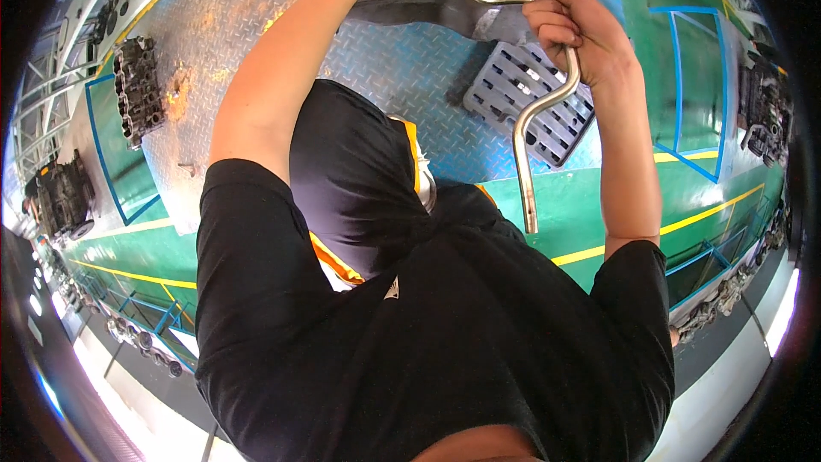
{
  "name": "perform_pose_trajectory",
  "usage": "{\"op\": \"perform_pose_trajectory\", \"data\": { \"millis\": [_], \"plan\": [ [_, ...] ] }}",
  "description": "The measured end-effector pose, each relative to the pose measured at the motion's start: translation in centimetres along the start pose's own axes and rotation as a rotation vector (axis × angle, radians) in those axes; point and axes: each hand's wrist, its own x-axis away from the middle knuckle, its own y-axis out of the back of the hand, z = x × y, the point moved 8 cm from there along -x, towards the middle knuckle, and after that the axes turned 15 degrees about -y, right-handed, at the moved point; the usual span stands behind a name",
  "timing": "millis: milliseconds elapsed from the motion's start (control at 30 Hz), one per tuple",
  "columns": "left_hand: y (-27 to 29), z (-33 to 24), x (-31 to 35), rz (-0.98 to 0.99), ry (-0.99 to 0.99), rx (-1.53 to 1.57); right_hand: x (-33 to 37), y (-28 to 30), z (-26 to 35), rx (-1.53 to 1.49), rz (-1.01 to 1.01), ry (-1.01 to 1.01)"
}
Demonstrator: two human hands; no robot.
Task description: Using a speed handle wrench to remove bolts from an engine component.
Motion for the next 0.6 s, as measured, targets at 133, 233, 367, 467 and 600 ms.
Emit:
{"op": "perform_pose_trajectory", "data": {
  "millis": [133,233,367,467,600],
  "plan": [
    [0.3,-0.1,0.0,0.023,-0.011,-0.035,0.0,0.3,0.8,-0.004,-0.013,-0.061],
    [-0.3,-0.5,-0.1,0.026,-0.009,0.015,0.4,-0.2,2.9,-0.028,0.017,-0.112],
    [0.1,-0.5,1.0,0.011,-0.016,0.007,-1.1,-0.3,0.9,-0.184,-0.087,-0.233],
    [0.8,0.3,0.3,0.061,0.038,0.013,-1.4,-0.7,1.5,-0.123,-0.114,-0.167],
    [1.0,-0.6,-0.9,0.024,0.023,0.185,-0.3,0.3,1.1,-0.218,-0.014,-0.198]
  ]
}}
